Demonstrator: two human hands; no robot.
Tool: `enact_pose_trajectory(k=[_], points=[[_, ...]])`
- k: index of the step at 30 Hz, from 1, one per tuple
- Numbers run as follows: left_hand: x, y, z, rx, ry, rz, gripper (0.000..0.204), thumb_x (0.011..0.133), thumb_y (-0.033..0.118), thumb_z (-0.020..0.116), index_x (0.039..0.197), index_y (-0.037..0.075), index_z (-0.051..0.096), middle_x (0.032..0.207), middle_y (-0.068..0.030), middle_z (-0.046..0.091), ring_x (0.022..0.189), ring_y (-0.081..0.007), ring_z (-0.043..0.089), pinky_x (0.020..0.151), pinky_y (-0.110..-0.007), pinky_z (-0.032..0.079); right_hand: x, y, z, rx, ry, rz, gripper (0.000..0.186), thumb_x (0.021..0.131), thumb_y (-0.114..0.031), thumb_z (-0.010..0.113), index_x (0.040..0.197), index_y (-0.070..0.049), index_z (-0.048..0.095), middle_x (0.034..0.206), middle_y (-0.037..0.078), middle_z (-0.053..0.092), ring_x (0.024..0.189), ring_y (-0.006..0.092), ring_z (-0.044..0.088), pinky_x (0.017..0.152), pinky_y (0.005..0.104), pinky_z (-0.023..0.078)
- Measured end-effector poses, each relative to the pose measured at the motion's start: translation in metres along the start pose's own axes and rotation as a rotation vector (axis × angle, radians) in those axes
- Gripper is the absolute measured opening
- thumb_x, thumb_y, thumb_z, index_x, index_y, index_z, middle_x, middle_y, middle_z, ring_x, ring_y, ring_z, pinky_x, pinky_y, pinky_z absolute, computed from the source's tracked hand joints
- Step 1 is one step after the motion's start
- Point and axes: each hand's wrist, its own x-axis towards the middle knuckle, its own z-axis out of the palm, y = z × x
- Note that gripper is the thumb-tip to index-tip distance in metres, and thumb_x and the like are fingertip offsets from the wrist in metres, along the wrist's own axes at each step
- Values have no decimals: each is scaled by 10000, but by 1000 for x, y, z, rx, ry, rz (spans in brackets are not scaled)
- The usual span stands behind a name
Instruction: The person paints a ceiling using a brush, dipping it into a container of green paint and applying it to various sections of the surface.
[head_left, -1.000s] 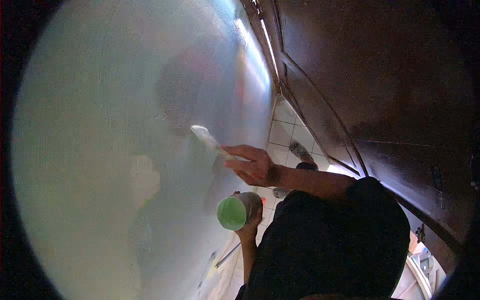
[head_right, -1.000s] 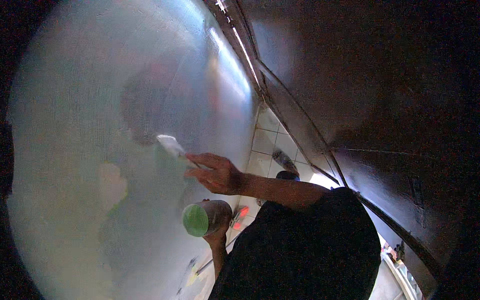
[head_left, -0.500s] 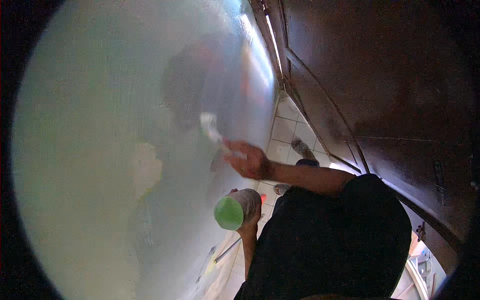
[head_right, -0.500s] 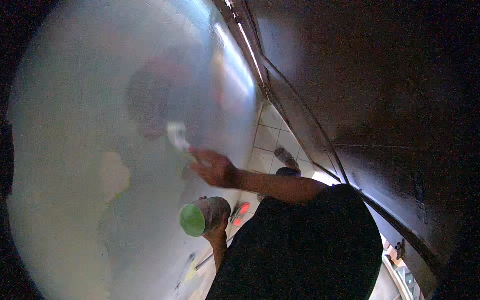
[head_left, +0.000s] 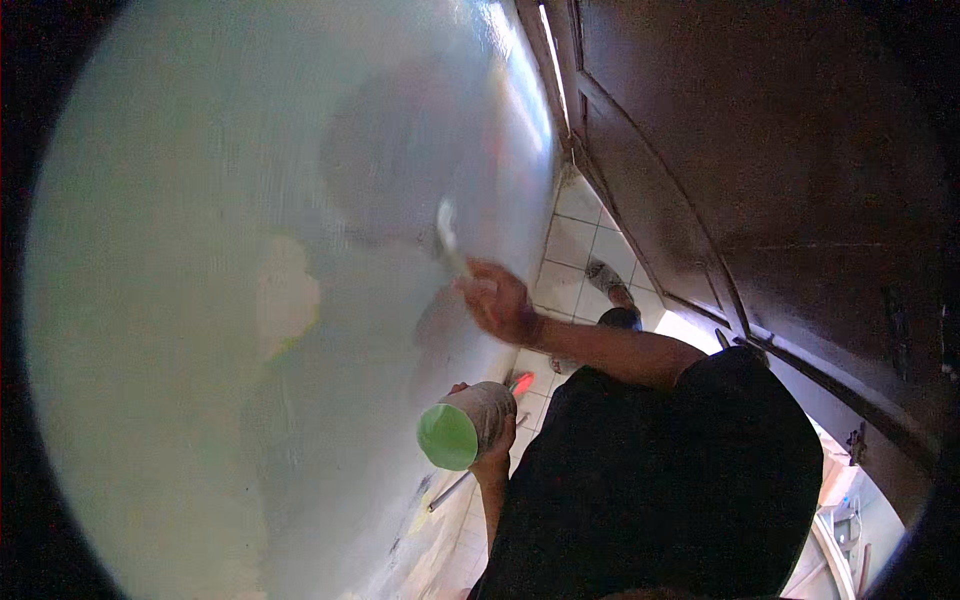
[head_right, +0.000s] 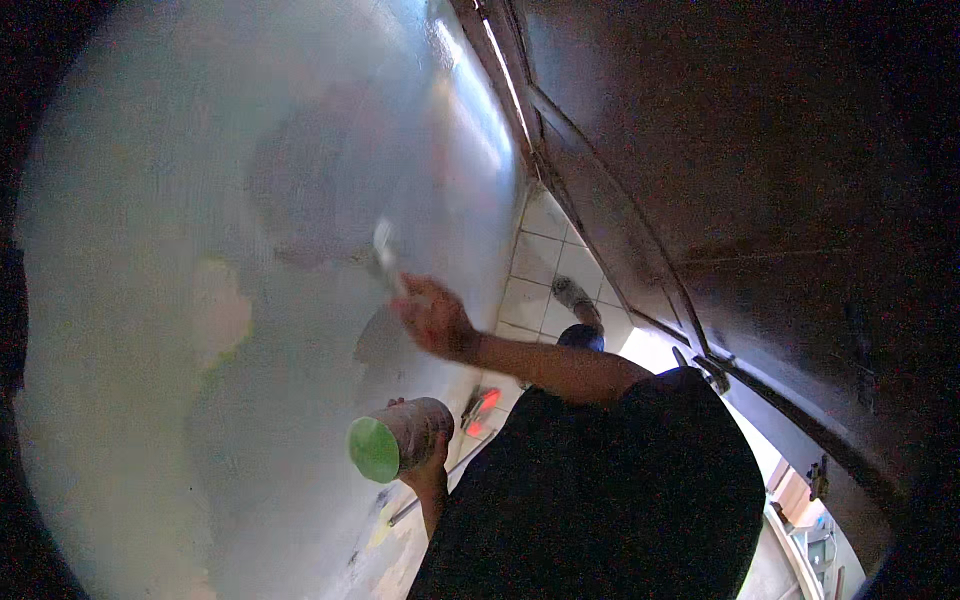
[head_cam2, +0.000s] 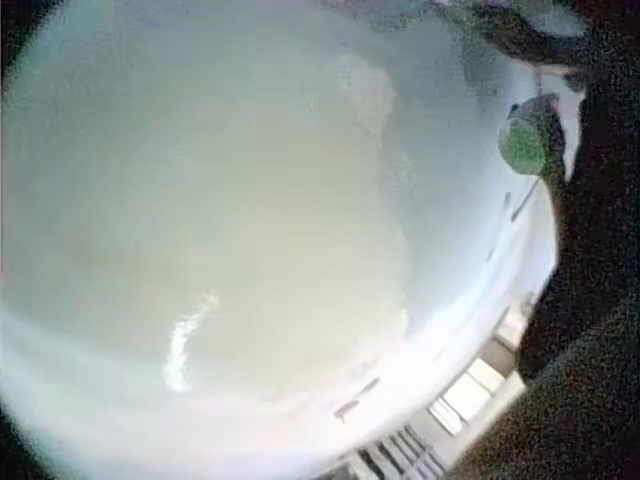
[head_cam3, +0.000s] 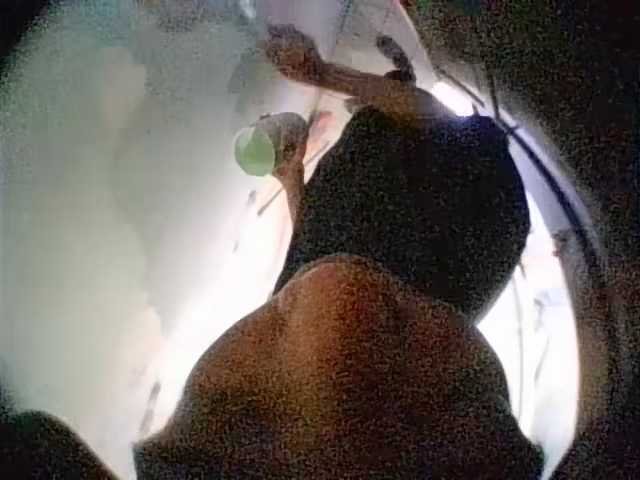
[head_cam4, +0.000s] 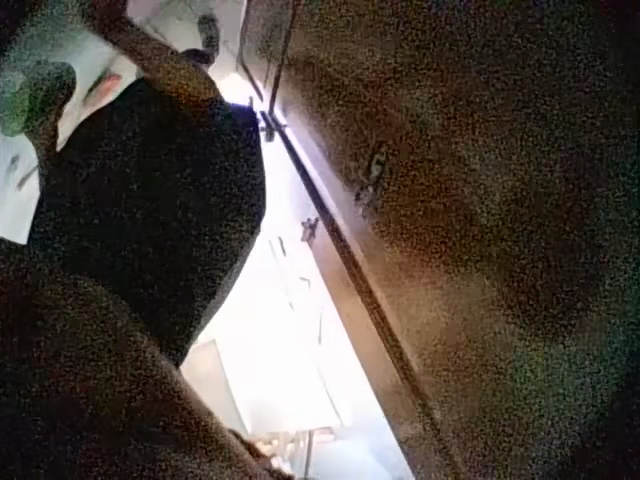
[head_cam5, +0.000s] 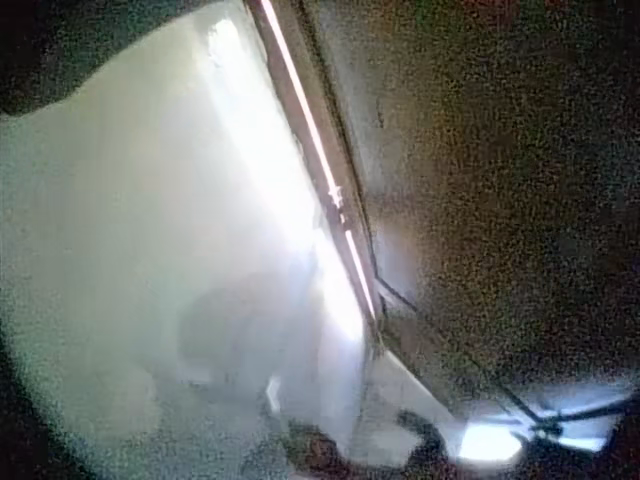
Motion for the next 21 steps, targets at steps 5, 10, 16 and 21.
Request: enact_pose_trajectory(k=[5,10,16,21], points=[[-4,0,-13,-102,-32,-21,895,682,165,914,1433,34,446,1400,-153,523,1303,-322,506,1136,-444,387,-27,-53,-45,332,-177,-131,315,858,30,695,1153,-80,712,1304,255,641,1101,382,687,913,443,595],[-1,-1,-9,-45,-51,64,892,691,164,912,1435,33,437,1398,-157,522,1303,-325,504,1135,-460,386,48,19,-54,67,203,69,252,914,-11,696,1164,-51,693,1213,214,651,1012,322,705,837,409,592],[-8,-2,-14,-80,-1,20,922,696,142,920,1461,33,417,1420,-155,515,1331,-315,491,1149,-454,381,21,-11,12,55,135,-43,292,857,-10,753,1138,-77,715,1191,206,644,944,304,698,798,397,589],[-9,5,-13,-79,-2,-48,970,677,111,927,1484,30,396,1426,-156,518,1346,-315,488,1158,-454,380,-37,-39,-34,329,-220,-125,288,826,-2,726,1100,-88,733,1285,237,644,1114,358,691,901,472,601]])
